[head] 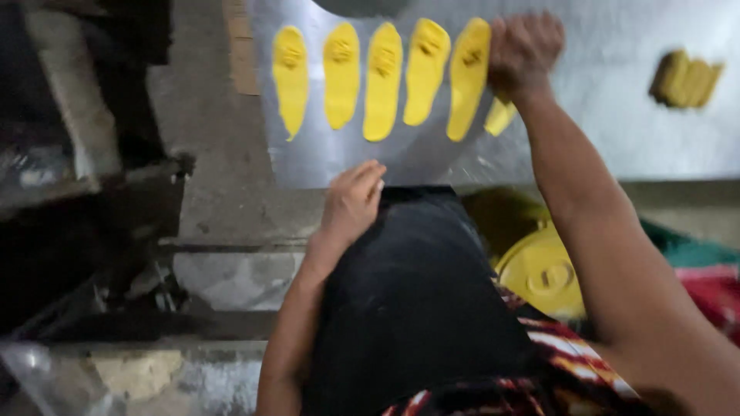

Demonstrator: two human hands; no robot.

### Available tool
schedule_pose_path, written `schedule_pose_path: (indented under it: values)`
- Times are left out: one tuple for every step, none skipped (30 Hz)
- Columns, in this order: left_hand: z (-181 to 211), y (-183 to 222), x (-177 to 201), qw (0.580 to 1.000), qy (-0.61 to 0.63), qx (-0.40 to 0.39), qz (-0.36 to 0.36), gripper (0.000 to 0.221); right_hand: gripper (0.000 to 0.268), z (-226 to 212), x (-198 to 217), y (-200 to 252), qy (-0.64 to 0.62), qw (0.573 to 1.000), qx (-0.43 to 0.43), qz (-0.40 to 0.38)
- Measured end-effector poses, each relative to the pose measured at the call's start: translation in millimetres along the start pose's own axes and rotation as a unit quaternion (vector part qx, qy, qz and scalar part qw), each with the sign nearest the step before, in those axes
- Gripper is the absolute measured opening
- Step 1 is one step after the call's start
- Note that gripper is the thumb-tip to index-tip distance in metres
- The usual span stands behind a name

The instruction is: Filling and rolling dough pieces, cleaning the metal table workspace, and portioning more dough for baking.

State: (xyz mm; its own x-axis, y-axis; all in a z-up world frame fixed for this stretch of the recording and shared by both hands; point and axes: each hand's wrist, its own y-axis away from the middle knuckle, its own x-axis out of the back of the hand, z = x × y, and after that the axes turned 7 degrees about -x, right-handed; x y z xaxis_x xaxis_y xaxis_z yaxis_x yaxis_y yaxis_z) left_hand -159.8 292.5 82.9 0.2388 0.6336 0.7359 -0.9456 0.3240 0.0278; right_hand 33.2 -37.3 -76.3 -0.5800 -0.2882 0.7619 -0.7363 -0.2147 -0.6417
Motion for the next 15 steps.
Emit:
schedule_pose_path:
  values:
    - [-2.5, -7.6, 0.7, 1.000, 0.007, -0.018, 0.017, 0.026, 0.031, 6.0, 1.5, -5.5, 0.009, 0.990, -0.076, -0.118]
    - [-4.4, -15.2, 2.8, 0.999, 0.014, -0.036, 0.033, 0.026, 0.040, 11.5, 3.9, -12.2, 0.016, 0.960, -0.153, -0.233]
    - [-6.3, -16.9, 8.0, 0.998, 0.011, -0.046, 0.038, 0.026, 0.040, 13.4, -0.2, -22.3, 0.020, 0.962, -0.154, -0.223]
    - [-10.4, -18.3, 13.8, 0.998, 0.008, -0.060, 0.029, 0.027, 0.046, 13.8, -5.7, -32.5, 0.016, 0.935, -0.201, -0.291]
    - [-9.7, -7.9, 16.0, 0.998, 0.008, -0.059, 0.019, 0.028, 0.053, 8.8, -9.5, -33.8, 0.006, 0.897, -0.238, -0.371]
    - [-13.6, -7.3, 18.9, 0.998, 0.009, -0.054, 0.022, 0.028, 0.053, 7.4, -13.2, -30.3, 0.005, 0.898, -0.233, -0.374]
    - [-14.5, 2.3, 22.2, 0.998, 0.027, -0.048, 0.023, 0.025, 0.040, 1.9, -8.0, -13.2, -0.002, 0.934, -0.182, -0.307]
    - [-15.0, 11.5, 24.8, 0.998, 0.046, -0.042, 0.023, 0.023, 0.029, -3.0, -2.2, 4.1, -0.010, 0.963, -0.130, -0.237]
    - [-19.6, 9.7, 27.4, 0.998, 0.048, -0.047, 0.018, 0.023, 0.029, -11.0, 4.8, 0.4, -0.005, 0.962, -0.136, -0.237]
    - [-23.5, 7.6, 29.9, 0.998, 0.053, -0.040, 0.008, 0.023, 0.035, -18.6, 12.0, -3.6, 0.005, 0.961, -0.176, -0.215]
    - [-23.8, 13.7, 32.9, 0.997, 0.064, -0.030, -0.014, 0.023, 0.052, -30.0, 29.4, 3.9, 0.019, 0.954, -0.222, -0.202]
    - [-24.0, 22.6, 34.6, 0.996, 0.071, -0.032, -0.030, 0.023, 0.052, -49.4, 52.1, 37.2, 0.028, 0.949, -0.235, -0.210]
    - [-31.3, 16.1, 37.2, 0.994, 0.082, -0.065, -0.029, 0.023, 0.059, -63.3, 63.5, 55.2, 0.027, 0.952, -0.209, -0.224]
    - [-37.7, 8.4, 40.4, 0.990, 0.093, -0.098, -0.028, 0.024, 0.070, -77.8, 73.9, 71.9, 0.026, 0.954, -0.183, -0.238]
    - [-38.0, 11.7, 43.6, 0.989, 0.096, -0.106, -0.032, 0.024, 0.070, -96.6, 96.0, 86.1, 0.033, 0.953, -0.188, -0.235]
